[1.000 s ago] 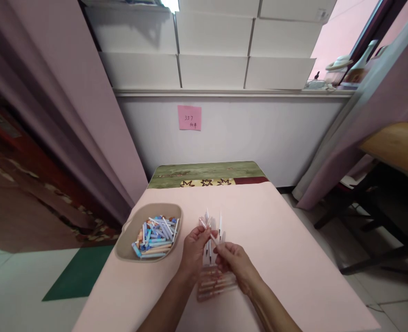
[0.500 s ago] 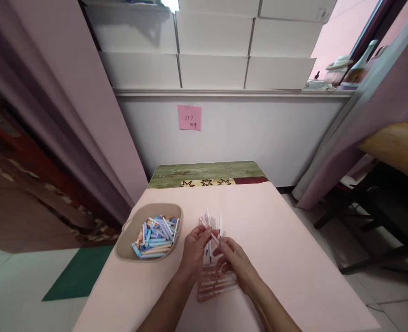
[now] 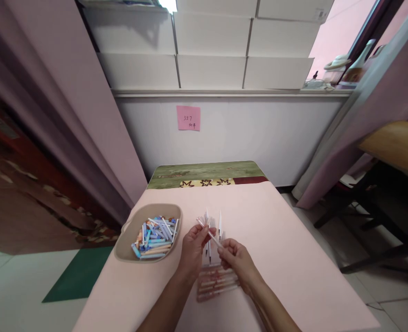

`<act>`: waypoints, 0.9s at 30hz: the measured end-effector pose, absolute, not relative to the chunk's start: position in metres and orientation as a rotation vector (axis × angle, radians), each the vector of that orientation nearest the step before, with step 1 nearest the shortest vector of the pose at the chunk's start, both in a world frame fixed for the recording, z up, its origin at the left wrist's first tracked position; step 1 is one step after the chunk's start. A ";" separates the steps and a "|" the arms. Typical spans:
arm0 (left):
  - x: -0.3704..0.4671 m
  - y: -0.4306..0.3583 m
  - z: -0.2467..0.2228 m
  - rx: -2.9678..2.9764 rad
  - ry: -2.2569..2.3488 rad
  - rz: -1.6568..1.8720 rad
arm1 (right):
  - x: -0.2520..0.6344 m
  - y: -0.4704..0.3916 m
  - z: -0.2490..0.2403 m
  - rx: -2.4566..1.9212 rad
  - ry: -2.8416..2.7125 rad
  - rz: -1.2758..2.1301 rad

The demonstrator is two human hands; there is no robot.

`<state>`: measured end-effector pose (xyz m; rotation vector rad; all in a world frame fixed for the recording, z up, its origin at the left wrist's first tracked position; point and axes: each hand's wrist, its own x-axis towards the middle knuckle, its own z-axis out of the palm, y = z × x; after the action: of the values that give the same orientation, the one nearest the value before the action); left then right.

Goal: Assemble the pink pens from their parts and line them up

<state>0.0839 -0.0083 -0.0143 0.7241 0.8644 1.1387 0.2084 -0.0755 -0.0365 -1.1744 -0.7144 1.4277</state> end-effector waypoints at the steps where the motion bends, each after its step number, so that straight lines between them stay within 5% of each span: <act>1: 0.083 -0.007 -0.014 0.716 0.879 1.166 | 0.211 -0.076 -0.039 -1.172 -0.723 1.377; 18: 0.065 0.000 -0.043 1.858 1.618 0.840 | 0.228 -0.056 -0.066 -1.711 -1.072 1.065; 27: 0.070 0.005 -0.046 1.297 1.322 0.904 | 0.226 -0.073 -0.055 -1.724 -1.403 0.989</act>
<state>0.0697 0.0049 -0.0460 1.2970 1.3225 0.9039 0.2264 -0.0727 -0.0550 -1.7237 -1.4025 0.9885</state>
